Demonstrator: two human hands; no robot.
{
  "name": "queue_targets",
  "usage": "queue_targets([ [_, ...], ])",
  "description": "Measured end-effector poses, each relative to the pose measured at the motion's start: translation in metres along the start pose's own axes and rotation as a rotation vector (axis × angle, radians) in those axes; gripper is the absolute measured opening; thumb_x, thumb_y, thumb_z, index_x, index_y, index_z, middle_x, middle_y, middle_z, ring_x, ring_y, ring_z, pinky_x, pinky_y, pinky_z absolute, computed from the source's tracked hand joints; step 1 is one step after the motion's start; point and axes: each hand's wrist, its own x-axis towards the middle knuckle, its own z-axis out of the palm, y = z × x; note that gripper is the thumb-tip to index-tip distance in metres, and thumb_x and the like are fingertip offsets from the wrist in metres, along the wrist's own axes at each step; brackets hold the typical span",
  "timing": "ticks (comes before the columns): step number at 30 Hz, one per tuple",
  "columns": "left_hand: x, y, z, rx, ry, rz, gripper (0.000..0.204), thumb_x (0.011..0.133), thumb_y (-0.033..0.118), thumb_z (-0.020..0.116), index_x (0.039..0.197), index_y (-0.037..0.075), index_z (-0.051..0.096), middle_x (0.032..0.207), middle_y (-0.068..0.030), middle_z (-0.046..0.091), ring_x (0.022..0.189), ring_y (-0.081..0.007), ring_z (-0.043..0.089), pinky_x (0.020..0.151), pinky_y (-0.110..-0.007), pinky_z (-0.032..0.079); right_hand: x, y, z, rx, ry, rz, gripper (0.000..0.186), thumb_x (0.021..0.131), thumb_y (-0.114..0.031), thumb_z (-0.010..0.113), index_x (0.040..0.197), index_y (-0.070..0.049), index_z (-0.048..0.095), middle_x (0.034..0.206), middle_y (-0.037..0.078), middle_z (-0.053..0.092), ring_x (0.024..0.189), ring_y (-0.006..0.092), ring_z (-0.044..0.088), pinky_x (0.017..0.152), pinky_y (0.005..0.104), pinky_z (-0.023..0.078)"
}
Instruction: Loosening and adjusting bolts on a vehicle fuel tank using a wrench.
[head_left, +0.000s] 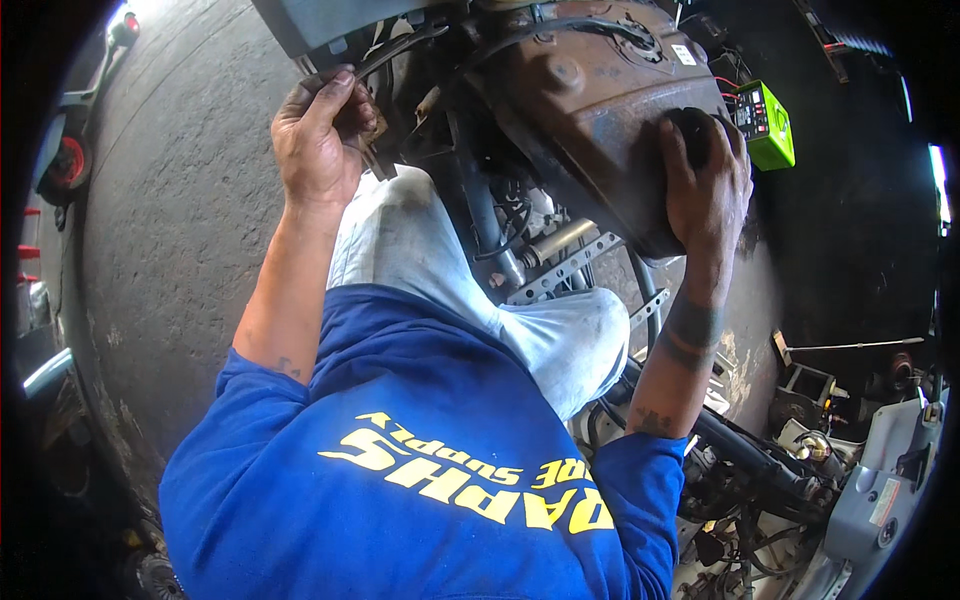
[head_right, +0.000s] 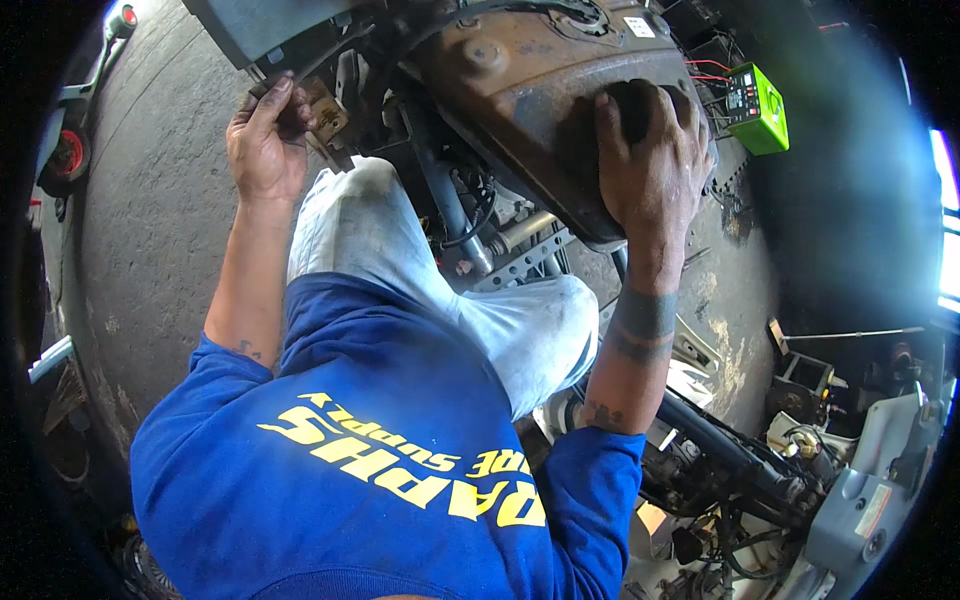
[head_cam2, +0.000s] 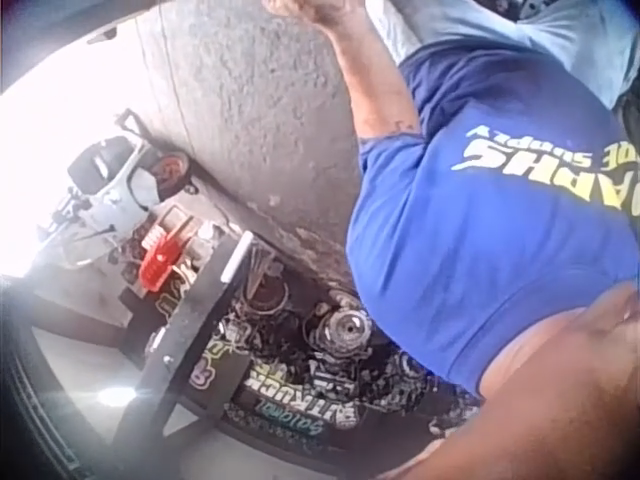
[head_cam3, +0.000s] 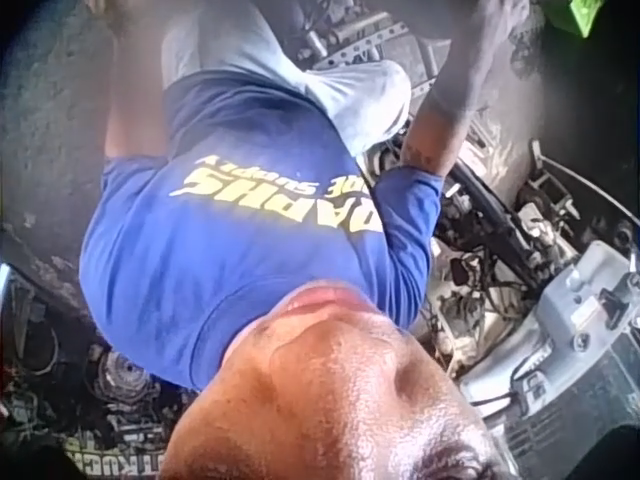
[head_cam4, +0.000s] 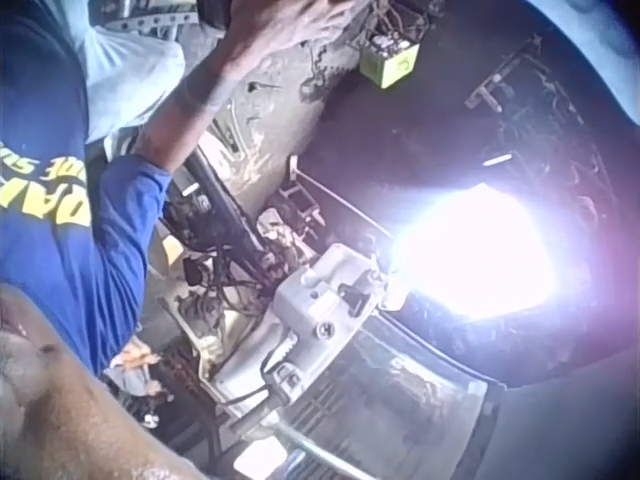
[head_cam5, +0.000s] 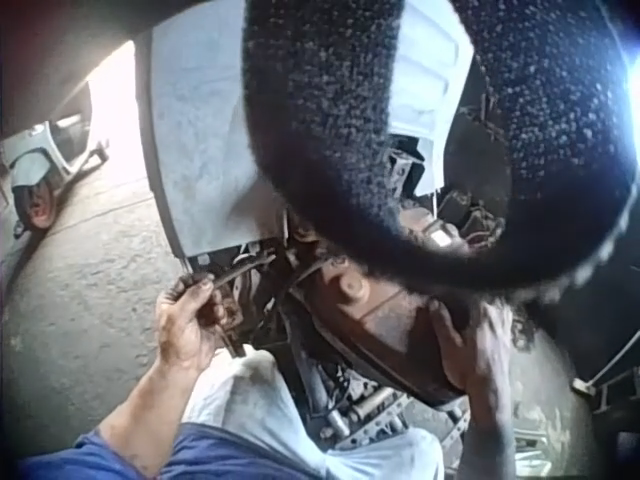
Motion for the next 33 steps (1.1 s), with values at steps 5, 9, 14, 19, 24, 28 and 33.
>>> queue_targets([
  [5,0.013,-0.001,0.016,0.077,-0.016,0.065,0.012,0.086,0.006,0.067,0.096,-0.001,0.067,0.080,-0.0093,0.067,0.066,-0.0176,0.063,0.059,-0.029,0.050,-0.002,0.005,0.001,0.005,0.021,-0.003,0.041,0.086,-0.042,0.061,0.112,-0.012,0.065,0.119,0.015,0.059,0.114,0.0353,0.052,0.099,0.0475,0.037],
  [9,0.014,-0.004,0.022,0.187,-0.002,0.070,0.011,0.085,0.003,0.068,0.095,-0.002,0.068,0.079,-0.0088,0.067,0.065,-0.0167,0.063,0.059,-0.028,0.050,-0.004,0.005,0.001,0.002,0.035,0.001,0.041,0.086,-0.043,0.060,0.112,-0.012,0.065,0.119,0.015,0.059,0.115,0.0355,0.052,0.099,0.0477,0.037],
  [14,0.024,-0.002,0.017,0.234,0.002,0.114,0.012,0.084,0.003,0.069,0.095,-0.003,0.068,0.079,-0.0094,0.066,0.065,-0.0157,0.062,0.056,-0.026,0.048,-0.003,0.007,0.002,0.014,0.028,-0.019,0.042,0.086,-0.043,0.060,0.113,-0.011,0.065,0.120,0.016,0.060,0.115,0.0360,0.053,0.100,0.0484,0.037],
  [19,0.042,-0.012,0.013,0.269,-0.006,0.111,0.015,0.083,0.006,0.071,0.096,0.001,0.066,0.082,-0.0077,0.067,0.065,-0.0144,0.062,0.059,-0.027,0.049,-0.002,0.007,0.004,0.001,0.026,-0.011,0.043,0.086,-0.043,0.060,0.112,-0.010,0.065,0.120,0.016,0.060,0.115,0.0367,0.053,0.099,0.0490,0.038],
  [24,0.045,-0.036,0.033,0.243,0.083,0.272,0.023,0.086,0.012,0.066,0.104,0.000,0.061,0.074,-0.0023,0.064,0.059,-0.0081,0.057,0.054,-0.023,0.047,0.000,0.007,0.003,0.014,0.025,-0.028,0.043,0.085,-0.043,0.061,0.112,-0.009,0.065,0.120,0.017,0.059,0.115,0.0372,0.053,0.100,0.0494,0.037],
  [28,0.031,-0.039,0.040,0.108,0.079,0.340,0.019,0.083,0.006,0.071,0.098,0.003,0.059,0.080,-0.0074,0.067,0.068,-0.0162,0.065,0.060,-0.025,0.051,-0.001,0.006,0.005,0.007,0.029,-0.033,0.044,0.085,-0.043,0.061,0.112,-0.008,0.065,0.120,0.017,0.059,0.115,0.0370,0.053,0.100,0.0492,0.037],
  [33,-0.037,-0.068,0.065,0.584,-0.272,0.402,0.021,0.082,-0.001,0.071,0.099,0.003,0.059,0.089,-0.0048,0.063,0.077,-0.0067,0.060,0.065,-0.022,0.051,-0.004,0.009,0.006,-0.006,0.065,-0.068,0.043,0.085,-0.042,0.061,0.111,-0.009,0.065,0.119,0.017,0.060,0.114,0.0367,0.053,0.100,0.0485,0.037],
])
